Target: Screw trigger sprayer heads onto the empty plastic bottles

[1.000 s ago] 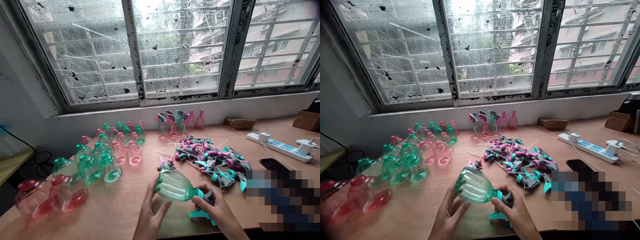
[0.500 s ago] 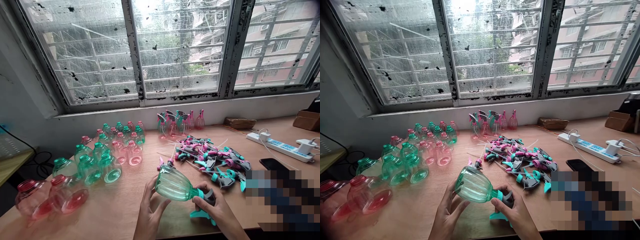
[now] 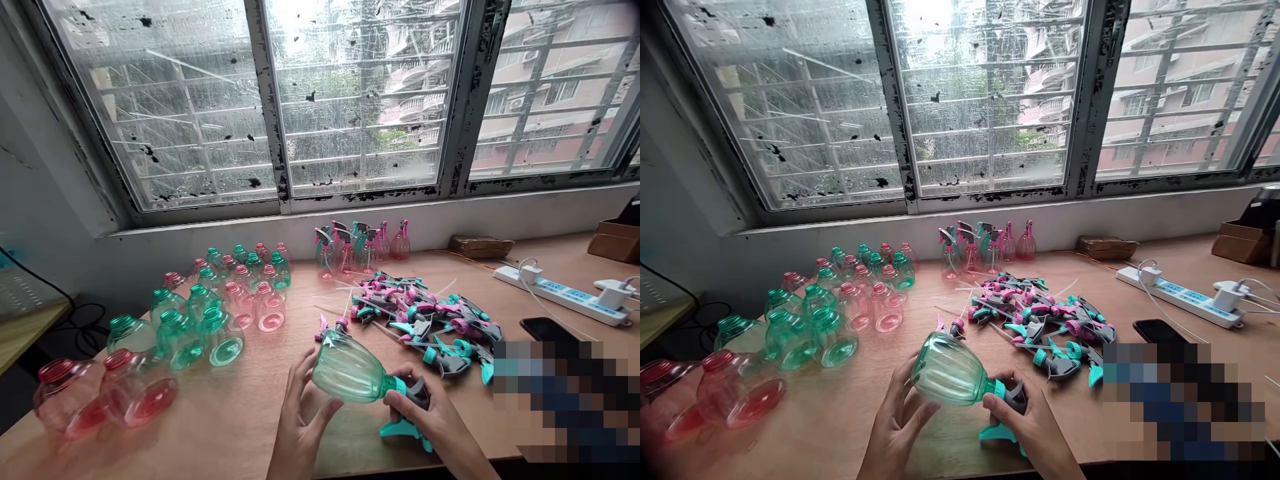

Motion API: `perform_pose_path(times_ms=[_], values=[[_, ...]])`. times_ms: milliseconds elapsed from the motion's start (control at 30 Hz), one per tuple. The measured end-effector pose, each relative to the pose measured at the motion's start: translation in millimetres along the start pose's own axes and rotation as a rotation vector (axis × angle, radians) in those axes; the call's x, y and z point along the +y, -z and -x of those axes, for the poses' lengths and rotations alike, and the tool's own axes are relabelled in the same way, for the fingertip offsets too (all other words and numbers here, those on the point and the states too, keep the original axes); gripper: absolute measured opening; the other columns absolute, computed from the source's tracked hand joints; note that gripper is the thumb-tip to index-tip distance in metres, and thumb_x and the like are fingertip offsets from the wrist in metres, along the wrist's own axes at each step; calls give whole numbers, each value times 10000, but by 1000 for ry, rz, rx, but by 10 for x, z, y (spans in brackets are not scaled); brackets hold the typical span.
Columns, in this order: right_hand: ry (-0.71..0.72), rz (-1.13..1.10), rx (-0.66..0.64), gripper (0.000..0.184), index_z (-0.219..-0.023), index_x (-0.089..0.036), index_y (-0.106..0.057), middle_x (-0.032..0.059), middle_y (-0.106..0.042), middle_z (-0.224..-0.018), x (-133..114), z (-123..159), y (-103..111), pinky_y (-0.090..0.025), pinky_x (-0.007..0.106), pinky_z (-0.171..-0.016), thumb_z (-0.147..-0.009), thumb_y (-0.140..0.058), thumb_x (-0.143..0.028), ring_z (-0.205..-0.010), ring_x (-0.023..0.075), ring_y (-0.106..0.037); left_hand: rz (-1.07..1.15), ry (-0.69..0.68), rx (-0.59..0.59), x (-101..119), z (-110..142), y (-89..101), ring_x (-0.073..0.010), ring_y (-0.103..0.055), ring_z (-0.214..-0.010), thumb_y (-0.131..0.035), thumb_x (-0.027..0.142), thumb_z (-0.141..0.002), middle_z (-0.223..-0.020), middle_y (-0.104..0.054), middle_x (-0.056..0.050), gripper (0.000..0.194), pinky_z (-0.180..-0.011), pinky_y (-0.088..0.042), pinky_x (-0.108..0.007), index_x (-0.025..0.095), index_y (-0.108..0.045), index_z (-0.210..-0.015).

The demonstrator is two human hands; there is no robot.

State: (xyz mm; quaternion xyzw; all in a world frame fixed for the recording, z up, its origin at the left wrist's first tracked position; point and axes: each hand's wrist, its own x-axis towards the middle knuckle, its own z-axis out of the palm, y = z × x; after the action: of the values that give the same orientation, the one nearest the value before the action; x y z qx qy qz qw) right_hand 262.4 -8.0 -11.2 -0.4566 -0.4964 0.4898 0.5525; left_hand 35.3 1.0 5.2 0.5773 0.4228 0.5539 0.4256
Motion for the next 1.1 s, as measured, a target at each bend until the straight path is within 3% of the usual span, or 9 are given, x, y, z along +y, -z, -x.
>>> perform_pose_path(times_ms=[133, 267, 433, 600, 733, 833, 967, 1100], values=[[-12, -70, -8, 405, -913, -198, -643, -13, -695, -590, 5, -3, 2, -460, 261, -553, -767, -811, -535, -574, 177, -624, -72, 0, -6, 16, -1, 23, -346, -534, -1358, -791, 420, -808, -1422, -605, -94, 590, -1175, -375, -466, 286, -582, -1344], [-10, -47, -15, 415, -904, -190, -675, -9, -697, -589, 6, 1, -11, -491, 287, -588, -730, -838, -530, -580, 193, -643, -78, 63, -15, 81, 42, -22, -366, -495, -1394, -811, 457, -778, -1441, -602, -114, 721, -1195, -334, -490, 265, -503, -1400], [0, -20, -45, 400, -910, -193, -687, -14, -697, -590, -13, 8, -24, -482, 306, -603, -746, -824, -531, -586, 195, -640, 69, 85, 66, 58, 68, -110, -368, -571, -1327, -771, 516, -803, -1369, -660, -137, 684, -1112, -440, -462, 228, -497, -1360], [-15, -37, -16, 429, -896, -187, -693, -10, -695, -596, -32, 9, -30, -489, 319, -612, -732, -821, -562, -596, 203, -648, -48, -18, 55, 26, 23, -36, -349, -415, -1457, -782, 451, -811, -1531, -519, -94, 629, -1192, -355, -439, 266, -563, -1371], [-20, -31, 1, 414, -903, -193, -680, -14, -697, -599, -2, 4, -18, -500, 307, -613, -745, -820, -549, -601, 201, -660, -67, -45, -3, 27, 15, 14, -333, -456, -1422, -745, 409, -856, -1514, -520, -71, 557, -1208, -328, -469, 320, -562, -1374], [3, -30, -10, 382, -925, -200, -676, -25, -683, -613, 24, -3, -5, -501, 289, -607, -754, -830, -505, -595, 185, -647, -56, -27, -33, 33, 46, -8, -337, -453, -1426, -744, 395, -861, -1533, -493, -83, 608, -1220, -301, -488, 320, -506, -1416], [33, -8, -58, 372, -912, -203, -693, -12, -671, -731, 20, -17, 24, -514, 275, -602, -709, -869, -460, -661, 186, -624, 10, -36, 36, 32, 76, -63, -355, -443, -1434, -767, 449, -826, -1598, -406, -109, 697, -1196, -351, -461, 285, -471, -1436], [29, 36, -98, 351, -912, -200, -695, -6, -661, -762, 4, -19, 44, -513, 275, -615, -720, -865, -440, -684, 185, -609, 39, -71, 58, 33, 55, -61, -380, -430, -1439, -800, 443, -796, -1603, -393, -107, 625, -1174, -388, -476, 281, -570, -1354]])
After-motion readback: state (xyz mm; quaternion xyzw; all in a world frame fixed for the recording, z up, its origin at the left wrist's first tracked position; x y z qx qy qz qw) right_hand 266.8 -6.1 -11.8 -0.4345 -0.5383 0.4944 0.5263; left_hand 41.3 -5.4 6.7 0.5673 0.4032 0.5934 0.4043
